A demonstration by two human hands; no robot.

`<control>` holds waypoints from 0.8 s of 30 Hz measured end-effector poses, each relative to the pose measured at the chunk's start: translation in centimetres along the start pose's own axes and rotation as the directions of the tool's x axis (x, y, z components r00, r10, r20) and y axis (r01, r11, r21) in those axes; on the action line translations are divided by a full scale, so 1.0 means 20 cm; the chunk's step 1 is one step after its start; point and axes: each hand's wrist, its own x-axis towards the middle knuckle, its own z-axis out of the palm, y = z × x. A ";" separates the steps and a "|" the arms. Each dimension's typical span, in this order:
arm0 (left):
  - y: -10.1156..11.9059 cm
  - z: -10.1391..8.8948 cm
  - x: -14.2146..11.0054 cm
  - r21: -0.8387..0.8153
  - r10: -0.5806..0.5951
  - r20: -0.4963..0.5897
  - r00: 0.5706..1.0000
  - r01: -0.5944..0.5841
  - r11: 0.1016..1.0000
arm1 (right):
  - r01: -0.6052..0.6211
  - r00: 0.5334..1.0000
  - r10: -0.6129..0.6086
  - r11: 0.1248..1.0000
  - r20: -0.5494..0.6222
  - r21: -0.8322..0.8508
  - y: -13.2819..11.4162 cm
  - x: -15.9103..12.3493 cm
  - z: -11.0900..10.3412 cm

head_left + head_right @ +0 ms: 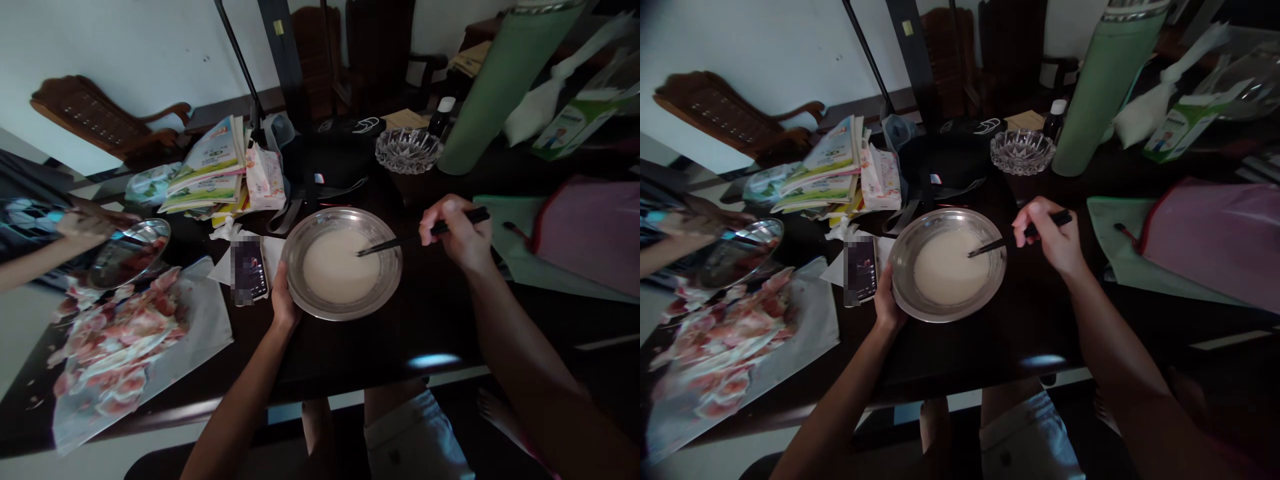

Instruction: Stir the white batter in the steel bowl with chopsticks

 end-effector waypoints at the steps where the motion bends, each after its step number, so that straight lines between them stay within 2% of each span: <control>1: 0.00 0.00 0.00 0.000 -0.002 -0.003 1.000 0.002 1.000 | -0.003 1.000 0.004 0.999 -0.014 0.040 0.00 0.01 -0.01; 3: 0.00 0.00 0.00 0.001 -0.008 -0.002 1.000 0.008 1.000 | -0.024 0.999 0.021 0.994 0.024 0.108 0.01 0.02 -0.03; 5: 0.00 -0.01 0.00 -0.001 -0.010 -0.003 1.000 0.010 1.000 | -0.069 0.992 0.053 0.988 0.117 0.142 0.01 0.01 -0.02; 9: 0.00 -0.01 0.00 0.010 0.006 0.001 1.000 -0.006 1.000 | -0.176 0.941 0.139 0.980 0.307 0.095 0.01 -0.02 0.04; 12: 0.00 -0.01 0.00 0.007 0.001 0.011 1.000 -0.001 1.000 | -0.156 0.904 0.140 0.988 0.403 0.006 0.02 -0.04 0.08; 14: 0.00 -0.01 0.00 -0.001 -0.012 0.000 1.000 0.012 1.000 | -0.114 0.895 0.127 0.992 0.428 -0.056 0.03 -0.05 0.09; 16: 0.00 -0.01 0.00 0.010 -0.019 -0.006 1.000 0.019 1.000 | -0.081 0.905 0.116 0.992 0.410 -0.102 0.04 -0.05 0.09; 19: 0.00 -0.01 0.00 0.030 -0.004 -0.004 1.000 0.004 1.000 | -0.051 0.954 0.086 0.991 0.286 -0.125 0.03 -0.04 0.07; 22: 0.00 -0.01 0.00 0.023 0.010 0.007 1.000 -0.010 1.000 | -0.036 0.992 0.045 0.996 0.120 -0.077 0.02 -0.01 0.03; 24: 0.00 0.00 0.00 0.020 0.013 0.014 1.000 -0.013 1.000 | -0.030 0.998 0.029 1.000 0.060 0.002 0.01 0.00 0.01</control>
